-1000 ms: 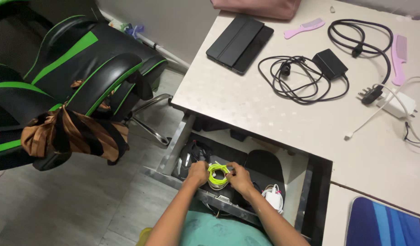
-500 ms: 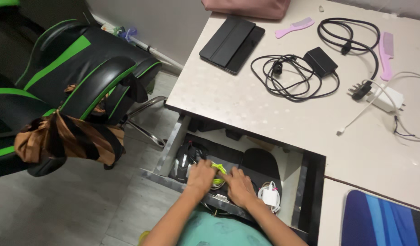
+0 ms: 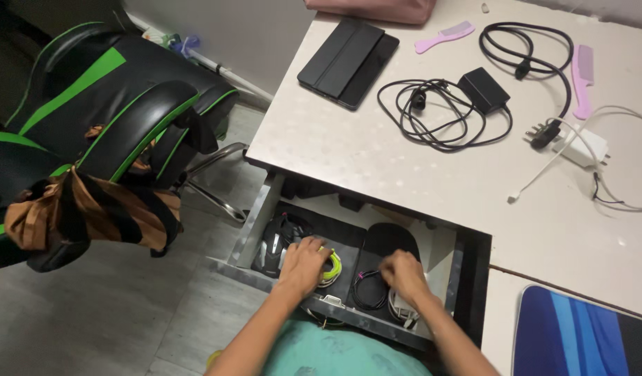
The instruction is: The person coils a white charging cable with a green tie and places it into a drawer. They then pick up a white power adapter, coil its cable, and place it into the same drawer.
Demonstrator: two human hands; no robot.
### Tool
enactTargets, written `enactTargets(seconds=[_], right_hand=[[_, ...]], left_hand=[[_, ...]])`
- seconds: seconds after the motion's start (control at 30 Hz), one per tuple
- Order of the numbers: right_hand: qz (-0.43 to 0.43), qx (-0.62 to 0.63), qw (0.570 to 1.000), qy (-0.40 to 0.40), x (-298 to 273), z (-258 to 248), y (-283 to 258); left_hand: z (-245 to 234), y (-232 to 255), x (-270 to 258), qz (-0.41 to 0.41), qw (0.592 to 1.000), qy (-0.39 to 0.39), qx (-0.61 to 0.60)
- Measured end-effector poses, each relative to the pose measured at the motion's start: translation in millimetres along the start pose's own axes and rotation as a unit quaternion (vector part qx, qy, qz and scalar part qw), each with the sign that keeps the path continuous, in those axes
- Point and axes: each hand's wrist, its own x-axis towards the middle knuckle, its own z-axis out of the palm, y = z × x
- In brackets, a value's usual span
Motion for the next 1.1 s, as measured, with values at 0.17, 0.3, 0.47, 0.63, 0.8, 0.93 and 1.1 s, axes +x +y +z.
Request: enactTargets(seconds=[0.17, 0.3, 0.47, 0.63, 0.8, 0.93, 1.1], right_hand=[[-0.115, -0.196, 0.955, -0.191, -22, -6, -12], [-0.241, -0.239, 0.926, -0.164, -31, 14, -15], [-0.272, -0.31, 0.896, -0.166, -23, 39, -2], [-0.256, -0.277, 0.908, -0.185, -19, 40, 2], [-0.223, -0.197, 0.938, -0.177, -26, 21, -12], [-0.126, -0.072, 0.969, -0.202, -32, -11, -31], [-0.116, -0.068, 0.977, -0.164, -33, -26, -33]], left_hand=[[-16, 14, 8, -0.013, 0.993, 0.068, -0.092], [-17, 23, 13, -0.006, 0.988, 0.098, -0.117], [-10, 16, 15, -0.081, 0.984, 0.108, -0.114], [1, -2, 10, -0.187, 0.958, 0.113, -0.189], [2, -4, 12, -0.229, 0.934, 0.11, -0.252], [-4, -1, 9, -0.226, 0.932, 0.105, -0.262], [-3, -1, 7, -0.221, 0.933, 0.105, -0.264]])
